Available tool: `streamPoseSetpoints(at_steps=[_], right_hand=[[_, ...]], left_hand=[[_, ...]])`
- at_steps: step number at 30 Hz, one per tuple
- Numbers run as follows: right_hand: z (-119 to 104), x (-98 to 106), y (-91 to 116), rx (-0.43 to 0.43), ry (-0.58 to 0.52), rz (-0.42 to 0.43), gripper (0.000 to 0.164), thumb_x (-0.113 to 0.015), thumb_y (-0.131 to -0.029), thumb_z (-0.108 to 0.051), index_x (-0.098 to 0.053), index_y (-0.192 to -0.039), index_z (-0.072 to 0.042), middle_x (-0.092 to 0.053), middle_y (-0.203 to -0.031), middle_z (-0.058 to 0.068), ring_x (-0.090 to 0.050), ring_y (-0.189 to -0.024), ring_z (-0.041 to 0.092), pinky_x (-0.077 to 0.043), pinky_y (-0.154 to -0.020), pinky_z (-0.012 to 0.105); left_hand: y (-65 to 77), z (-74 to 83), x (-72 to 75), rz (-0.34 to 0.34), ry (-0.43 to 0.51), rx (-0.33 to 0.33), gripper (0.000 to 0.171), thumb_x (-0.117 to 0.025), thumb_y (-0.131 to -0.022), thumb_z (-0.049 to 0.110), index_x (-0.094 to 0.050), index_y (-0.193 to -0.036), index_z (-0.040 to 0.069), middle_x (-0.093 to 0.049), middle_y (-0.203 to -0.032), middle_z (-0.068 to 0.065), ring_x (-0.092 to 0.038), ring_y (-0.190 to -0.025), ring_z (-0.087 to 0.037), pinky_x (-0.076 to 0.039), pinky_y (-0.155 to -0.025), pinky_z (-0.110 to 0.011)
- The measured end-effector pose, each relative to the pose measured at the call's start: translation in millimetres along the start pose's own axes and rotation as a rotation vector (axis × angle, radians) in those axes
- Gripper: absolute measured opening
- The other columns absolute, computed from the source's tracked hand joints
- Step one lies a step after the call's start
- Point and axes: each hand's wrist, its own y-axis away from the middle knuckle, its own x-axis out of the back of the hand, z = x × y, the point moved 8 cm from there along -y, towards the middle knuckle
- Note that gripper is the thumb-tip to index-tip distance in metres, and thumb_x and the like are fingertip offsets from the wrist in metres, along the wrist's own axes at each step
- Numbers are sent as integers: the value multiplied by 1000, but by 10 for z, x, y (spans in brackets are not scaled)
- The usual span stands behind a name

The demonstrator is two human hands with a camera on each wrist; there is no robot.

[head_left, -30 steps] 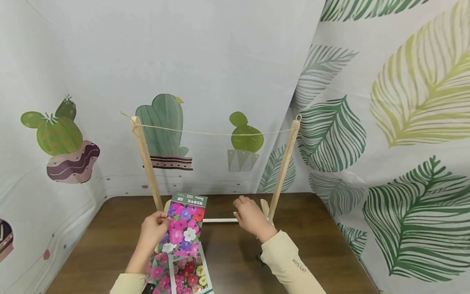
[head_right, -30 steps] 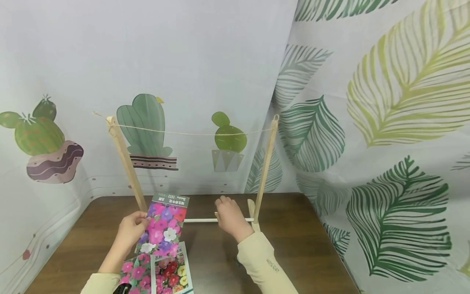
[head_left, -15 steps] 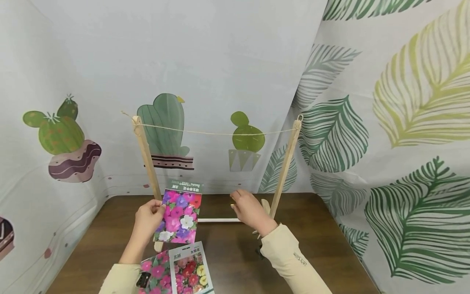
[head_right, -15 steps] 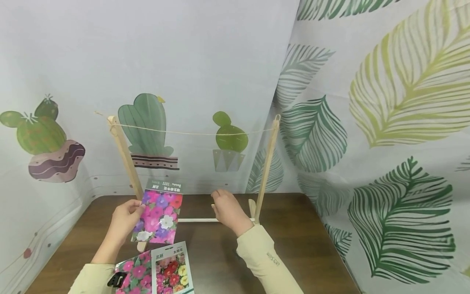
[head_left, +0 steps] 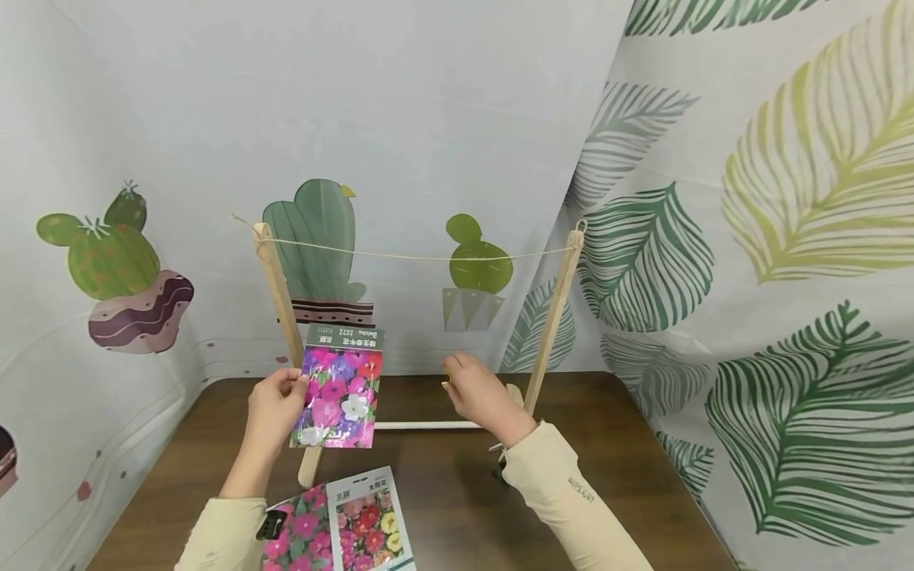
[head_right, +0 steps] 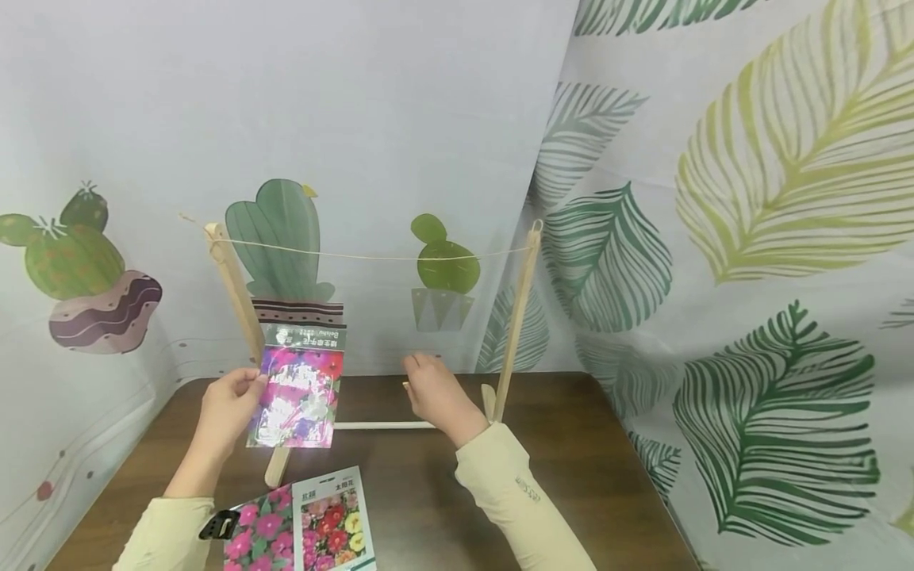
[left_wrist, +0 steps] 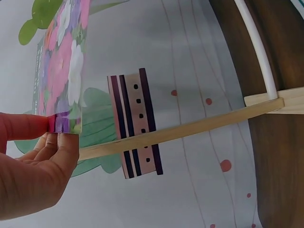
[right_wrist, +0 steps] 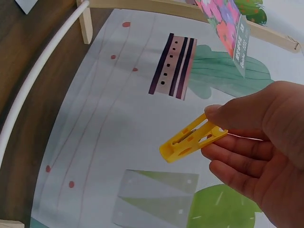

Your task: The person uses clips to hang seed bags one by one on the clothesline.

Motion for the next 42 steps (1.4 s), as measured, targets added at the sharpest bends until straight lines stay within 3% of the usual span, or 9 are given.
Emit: streamPoseSetpoints(at_steps=[15,26,34,42], right_hand=[[-49,233,-184,39,-30,74,27,-71,-82,1,-59,-105,3,-59,-95,11,-59,-88,26,-50,-78,36],[-23,245,-200,1,-41,44,27,-71,-83,-1,-59,-107,2,-61,-100,11,-60,-94,26,-49,-85,36],[-21,226,-166,5,-50,60,27,-71,-82,1,-59,-107,4,-60,-98,11,-59,-91,27,-49,-82,37],[-30,223,-164,1,-54,59,27,-71,-82,0,-60,-106,4,-60,-97,11,-59,-89,27,-49,-81,38]], left_hand=[[-93,187,153,45,26,-38,23,-54,-98,15,-64,-102,-5,-70,-89,-22,-59,-68,-10,-45,-58,-20],[-75,310,185,39,37,-56,24,-55,-98,16,-63,-104,-5,-69,-95,-23,-55,-70,-10,-44,-58,-19],[-64,276,84,-53,109,-29,23,-55,-95,6,-57,-113,-9,-63,-91,-18,-51,-69,-5,-44,-57,-17],[-53,300,21,-129,129,-32,37,-58,-88,-4,-49,-123,-11,-60,-103,-23,-52,-83,-16,-45,-65,-16]])
